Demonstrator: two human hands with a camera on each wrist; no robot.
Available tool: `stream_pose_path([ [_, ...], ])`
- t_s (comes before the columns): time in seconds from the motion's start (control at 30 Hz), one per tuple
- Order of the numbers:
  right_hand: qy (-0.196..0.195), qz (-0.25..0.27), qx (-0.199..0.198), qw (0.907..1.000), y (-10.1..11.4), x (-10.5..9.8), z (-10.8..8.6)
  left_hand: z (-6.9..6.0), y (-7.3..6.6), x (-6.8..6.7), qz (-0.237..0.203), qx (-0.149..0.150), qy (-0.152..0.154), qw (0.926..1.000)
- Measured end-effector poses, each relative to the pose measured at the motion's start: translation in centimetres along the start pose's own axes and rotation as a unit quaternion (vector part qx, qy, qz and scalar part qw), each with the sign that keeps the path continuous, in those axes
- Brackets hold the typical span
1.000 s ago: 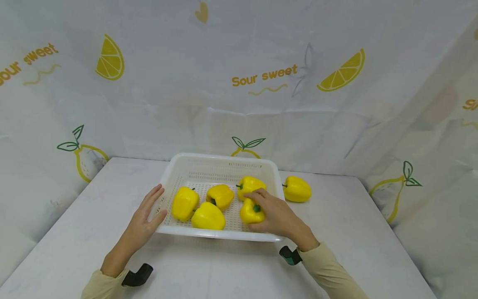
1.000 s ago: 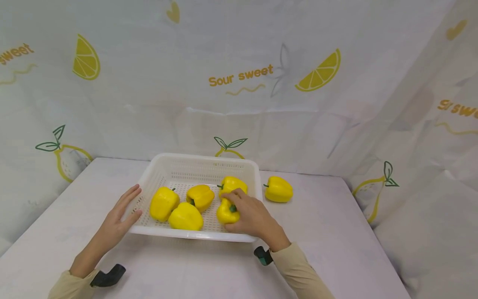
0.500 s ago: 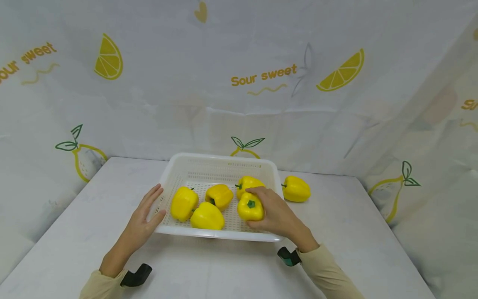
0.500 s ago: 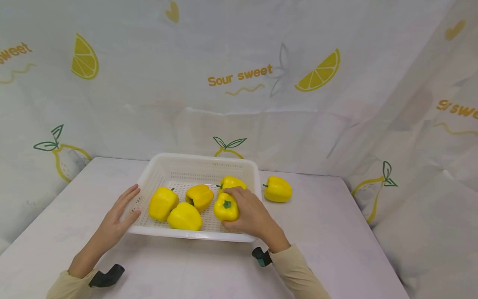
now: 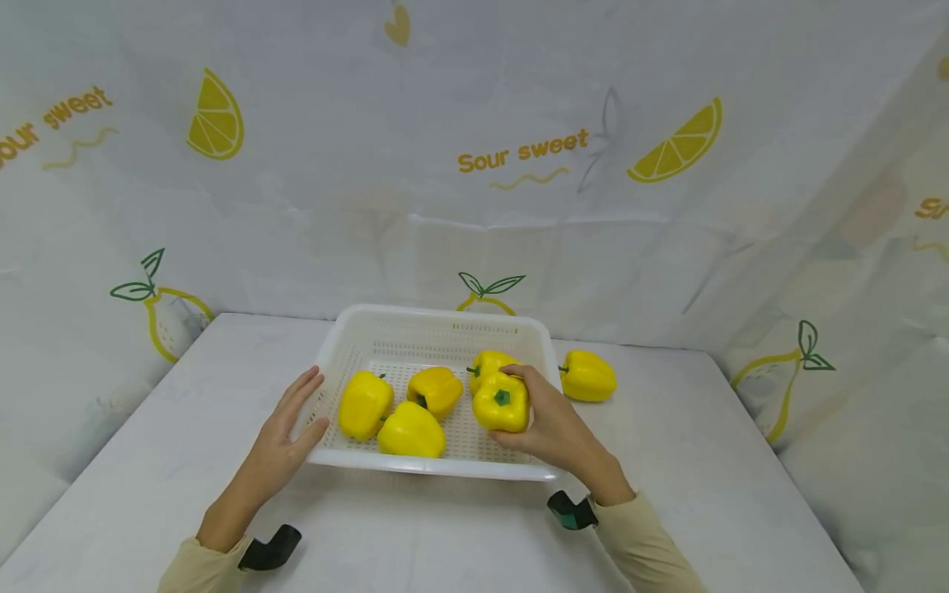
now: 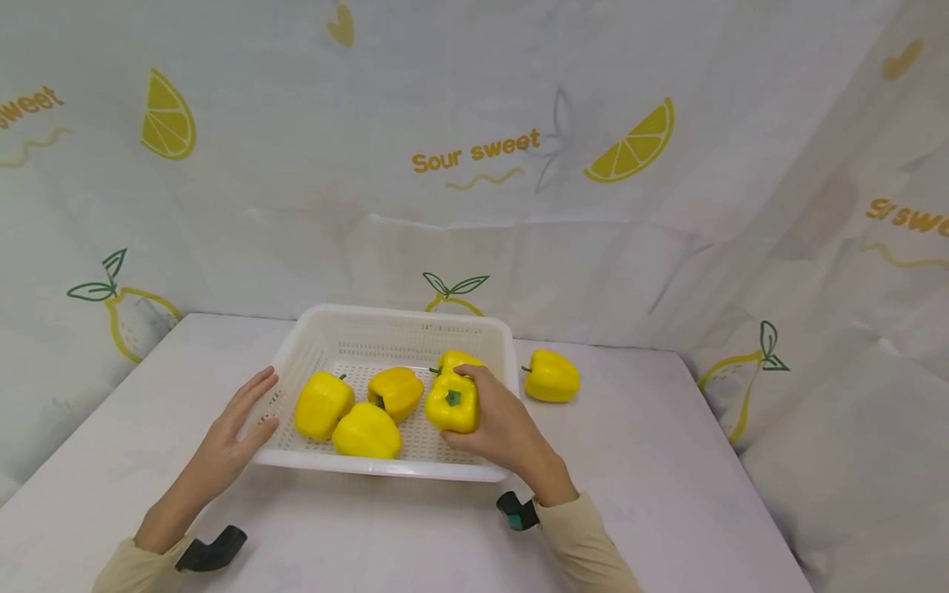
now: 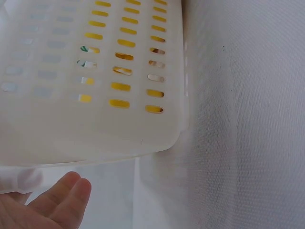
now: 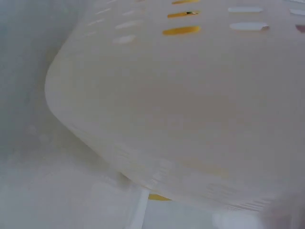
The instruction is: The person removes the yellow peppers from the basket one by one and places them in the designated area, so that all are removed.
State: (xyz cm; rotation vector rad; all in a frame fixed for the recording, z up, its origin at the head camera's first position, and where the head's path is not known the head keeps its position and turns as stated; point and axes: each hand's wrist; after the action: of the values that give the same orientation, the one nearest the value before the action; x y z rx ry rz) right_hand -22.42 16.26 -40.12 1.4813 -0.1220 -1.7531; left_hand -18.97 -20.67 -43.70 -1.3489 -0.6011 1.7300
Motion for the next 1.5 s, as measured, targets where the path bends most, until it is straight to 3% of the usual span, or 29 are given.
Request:
stream_pose_path([
  [0.17,-0.028,0.025,-0.022,0.9991,-0.3,-0.5,-0.2,-0.1,0.1,0.1,-0.002,-0.002,-0.001,1.0],
  [0.53,-0.079,0.033,-0.017,0.9962,-0.5,-2.1,-1.4,0.0,0.0,0.1,0.01,0.003,-0.007,0.9999],
  [0.7,-0.109,0.012,-0.027,0.9936,-0.3,-2.8,-1.8,0.0,-0.1,0.0,0.003,-0.003,-0.005,1.0],
  [0.87,-0.131,0.004,-0.013,0.9913,-0.8,-3.2,-2.5,0.0,-0.1,0.0,0.0,0.002,-0.004,1.0],
  [1.23,-0.157,-0.017,-0.016,0.9873,-1.9,-4.5,-3.2,0.0,0.2,0.2,0.005,0.008,-0.01,0.9999],
  [1.5,-0.149,-0.03,-0.007,0.9884,-2.9,-5.1,-3.5,0.0,0.0,0.0,0.005,0.007,-0.008,0.9999],
])
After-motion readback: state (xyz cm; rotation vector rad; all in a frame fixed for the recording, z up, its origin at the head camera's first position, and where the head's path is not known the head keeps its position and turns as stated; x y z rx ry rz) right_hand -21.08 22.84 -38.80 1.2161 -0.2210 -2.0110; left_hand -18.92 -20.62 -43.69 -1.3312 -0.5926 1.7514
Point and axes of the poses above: each hand's wrist, its own z-axis towards the middle knuckle, its own x-axis out of the palm, y = z × x, and after that the axes turned 1 degree about y, right-handed
